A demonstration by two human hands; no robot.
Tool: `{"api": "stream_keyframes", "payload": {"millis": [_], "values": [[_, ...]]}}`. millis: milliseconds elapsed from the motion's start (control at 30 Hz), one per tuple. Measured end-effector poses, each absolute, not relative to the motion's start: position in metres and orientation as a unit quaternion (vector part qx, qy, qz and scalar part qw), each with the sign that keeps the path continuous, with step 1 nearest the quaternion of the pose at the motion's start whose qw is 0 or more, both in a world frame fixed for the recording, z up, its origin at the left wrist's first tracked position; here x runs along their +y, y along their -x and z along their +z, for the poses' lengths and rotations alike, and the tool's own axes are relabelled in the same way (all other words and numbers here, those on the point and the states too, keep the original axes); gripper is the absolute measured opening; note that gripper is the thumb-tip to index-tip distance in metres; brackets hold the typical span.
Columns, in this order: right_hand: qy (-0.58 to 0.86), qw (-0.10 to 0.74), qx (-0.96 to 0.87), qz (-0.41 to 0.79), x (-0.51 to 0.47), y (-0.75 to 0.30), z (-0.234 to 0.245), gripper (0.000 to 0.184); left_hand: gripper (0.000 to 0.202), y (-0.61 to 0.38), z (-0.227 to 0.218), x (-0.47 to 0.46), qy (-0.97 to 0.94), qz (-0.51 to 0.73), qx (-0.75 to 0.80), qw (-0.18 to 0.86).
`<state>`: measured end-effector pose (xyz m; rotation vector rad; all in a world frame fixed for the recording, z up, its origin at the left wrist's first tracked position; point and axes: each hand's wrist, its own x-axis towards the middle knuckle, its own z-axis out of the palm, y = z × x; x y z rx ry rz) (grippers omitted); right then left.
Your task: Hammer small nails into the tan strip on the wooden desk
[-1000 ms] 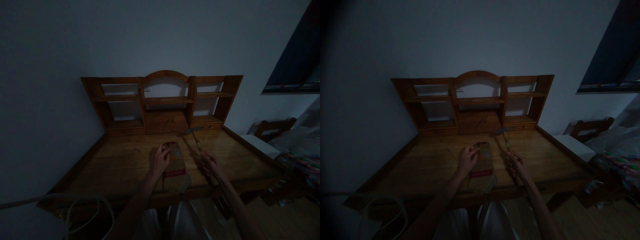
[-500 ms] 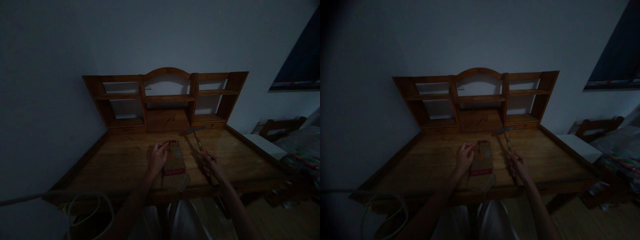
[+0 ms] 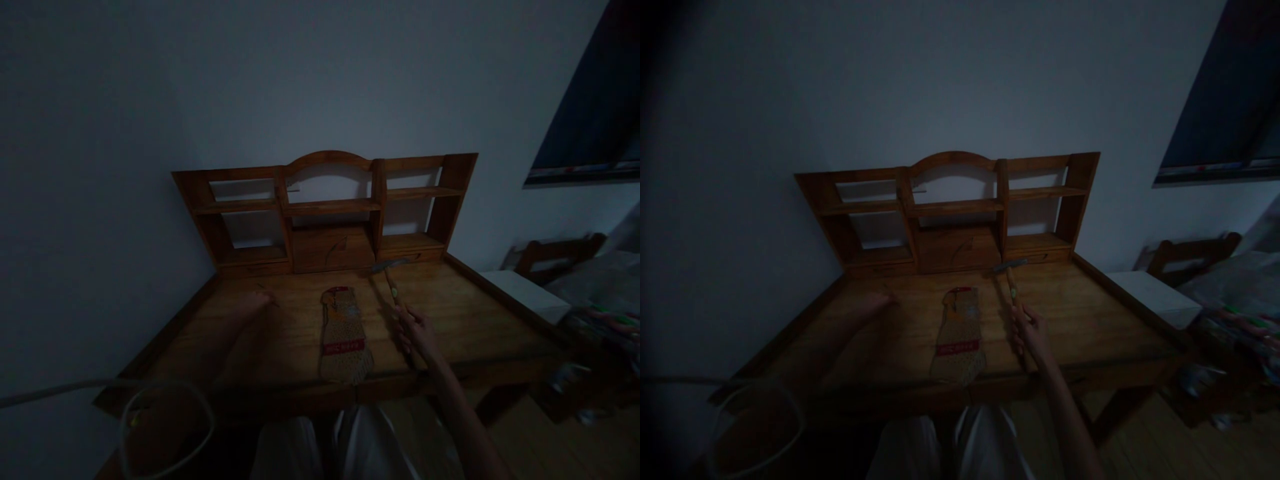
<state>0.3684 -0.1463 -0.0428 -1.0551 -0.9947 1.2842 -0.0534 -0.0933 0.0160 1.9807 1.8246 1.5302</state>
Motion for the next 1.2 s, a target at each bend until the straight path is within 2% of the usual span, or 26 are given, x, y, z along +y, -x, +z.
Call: {"api": "stream_keyframes", "payload": {"millis": [67,233,300,367,467,600,700,767,900,1200], "values": [[0.462,0.564,-0.422,0.539,-0.147,-0.367,-0.042,0.043,0.02,0.057,0.014,-0.087,-0.684,0.431,0.587,0.041],[0.46,0.556,-0.453,0.524,-0.15,-0.365,-0.041,0.041,0.021,0.064,0.001,-0.065,-0.844,0.11,0.525,0.021],[0.457,0.549,-0.454,0.532,-0.149,-0.366,-0.042,0.041,0.02,0.064,-0.001,-0.062,-0.851,0.084,0.518,0.0],[0.454,0.544,-0.447,0.546,-0.148,-0.368,-0.043,0.042,0.015,0.058,-0.001,-0.065,-0.843,0.105,0.527,0.0],[0.442,0.541,-0.439,0.565,-0.147,-0.371,-0.043,0.043,0.006,0.035,0.002,-0.081,-0.812,0.223,0.538,0.035],[0.437,0.536,-0.427,0.583,-0.146,-0.375,-0.04,0.042,0.02,-0.022,-0.003,-0.112,-0.698,0.468,0.508,0.19],[0.428,0.529,-0.423,0.599,-0.146,-0.378,-0.039,0.04,0.022,-0.062,-0.017,-0.127,-0.608,0.555,0.496,0.275],[0.425,0.525,-0.426,0.602,-0.146,-0.379,-0.04,0.038,0.021,-0.082,-0.029,-0.129,-0.58,0.573,0.502,0.289],[0.43,0.526,-0.433,0.593,-0.147,-0.379,-0.04,0.04,0.018,-0.104,-0.047,-0.122,-0.577,0.573,0.533,0.233],[0.453,0.526,-0.434,0.575,-0.149,-0.375,-0.043,0.042,0.014,-0.112,-0.056,-0.124,-0.617,0.545,0.531,0.201]]}}
